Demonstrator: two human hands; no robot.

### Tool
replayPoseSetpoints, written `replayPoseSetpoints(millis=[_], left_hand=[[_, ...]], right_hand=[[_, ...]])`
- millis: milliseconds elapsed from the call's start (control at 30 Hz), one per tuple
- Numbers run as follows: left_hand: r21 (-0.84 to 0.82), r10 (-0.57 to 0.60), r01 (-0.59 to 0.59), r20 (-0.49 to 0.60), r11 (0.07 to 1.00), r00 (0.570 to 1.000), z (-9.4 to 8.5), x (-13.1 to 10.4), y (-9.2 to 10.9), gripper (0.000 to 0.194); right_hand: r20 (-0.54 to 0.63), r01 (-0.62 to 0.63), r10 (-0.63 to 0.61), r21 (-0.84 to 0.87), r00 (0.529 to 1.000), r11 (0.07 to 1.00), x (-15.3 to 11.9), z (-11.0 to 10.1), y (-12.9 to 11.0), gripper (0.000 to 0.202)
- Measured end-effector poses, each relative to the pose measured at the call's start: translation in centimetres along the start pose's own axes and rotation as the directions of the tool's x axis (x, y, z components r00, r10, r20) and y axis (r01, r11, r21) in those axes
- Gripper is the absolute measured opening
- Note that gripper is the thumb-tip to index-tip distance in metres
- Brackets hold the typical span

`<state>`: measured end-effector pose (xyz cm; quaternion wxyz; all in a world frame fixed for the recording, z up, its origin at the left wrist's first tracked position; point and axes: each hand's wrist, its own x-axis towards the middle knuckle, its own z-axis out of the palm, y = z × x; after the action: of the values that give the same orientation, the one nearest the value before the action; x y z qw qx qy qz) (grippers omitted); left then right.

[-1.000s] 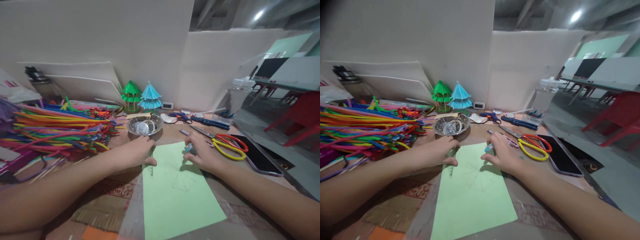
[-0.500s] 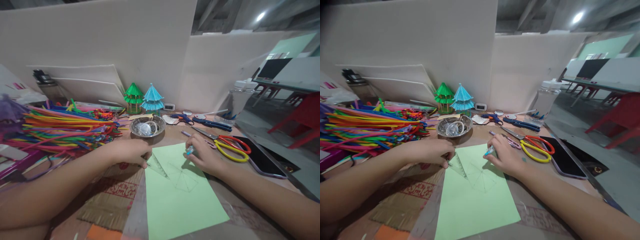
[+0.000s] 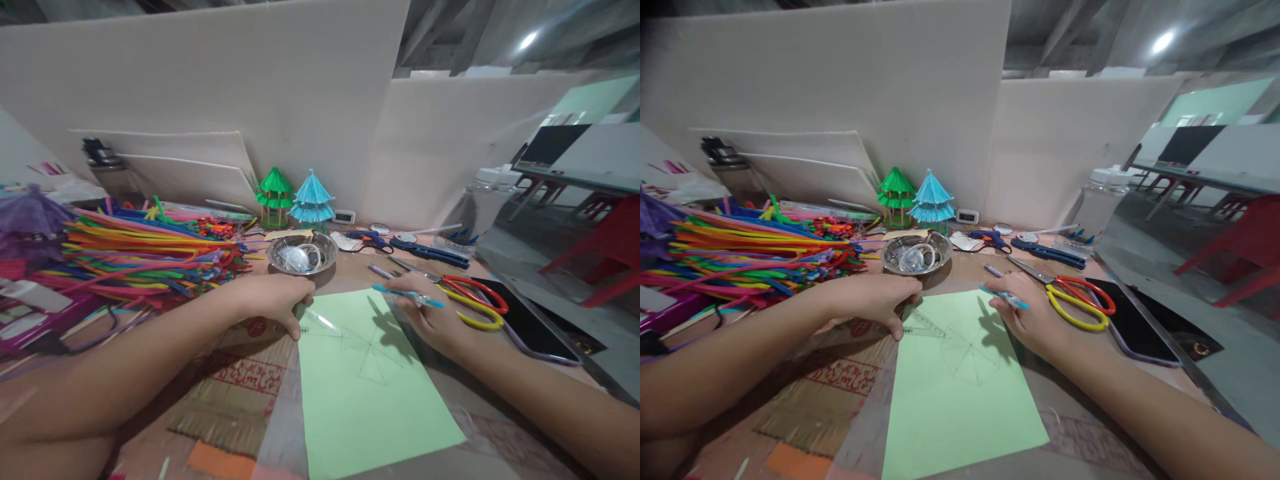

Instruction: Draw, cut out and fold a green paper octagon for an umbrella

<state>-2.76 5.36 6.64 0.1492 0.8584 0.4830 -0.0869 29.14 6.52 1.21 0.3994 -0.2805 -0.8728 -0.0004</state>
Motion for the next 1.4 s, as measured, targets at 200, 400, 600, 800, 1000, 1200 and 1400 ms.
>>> replayPoseSetpoints(millis=[200,400,600,800,1000,1200,1400], left_hand=[[-0.142,-0.093,0.048,-0.329,0.989,0.940,-3.5,-2.1,-1.8,0.013],[-0.239,-0.293,0.190,-0.534,0.952,0.793,-3.7,0.3,-5.7,0.029],[-0.136,-0.304,0.279,-0.586,0.951,0.751,-3.6,0.3,-7.0,0.033],[-0.077,-0.346,0.362,-0.528,0.929,0.775,-4.5,-0.5,-7.7,0.032],[-0.027,-0.360,0.398,-0.490,0.917,0.794,-4.2,-0.2,-7.3,0.032],[0.012,-0.335,0.396,-0.510,0.918,0.792,-4.4,-0.7,-7.7,0.032],[0.045,-0.291,0.381,-0.564,0.924,0.773,-3.6,0.2,-8.9,0.038]], right_hand=[[0.061,0.108,-0.107,-0.013,0.992,0.994,2.3,-1.0,-1.0,0.020],[0.181,0.269,-0.245,-0.121,0.952,0.956,7.3,1.4,-0.3,0.025],[0.055,0.125,-0.125,0.018,0.991,0.992,9.9,4.1,-1.5,0.019],[0.400,0.550,-0.529,0.071,0.749,0.832,10.4,6.8,-8.6,0.019],[0.598,0.563,-0.380,-0.148,0.706,0.813,14.0,15.4,-12.1,0.021],[0.592,0.511,-0.309,-0.207,0.744,0.835,14.7,15.5,-11.0,0.021],[0.443,0.387,-0.233,-0.298,0.866,0.873,11.8,9.1,-6.9,0.015]])
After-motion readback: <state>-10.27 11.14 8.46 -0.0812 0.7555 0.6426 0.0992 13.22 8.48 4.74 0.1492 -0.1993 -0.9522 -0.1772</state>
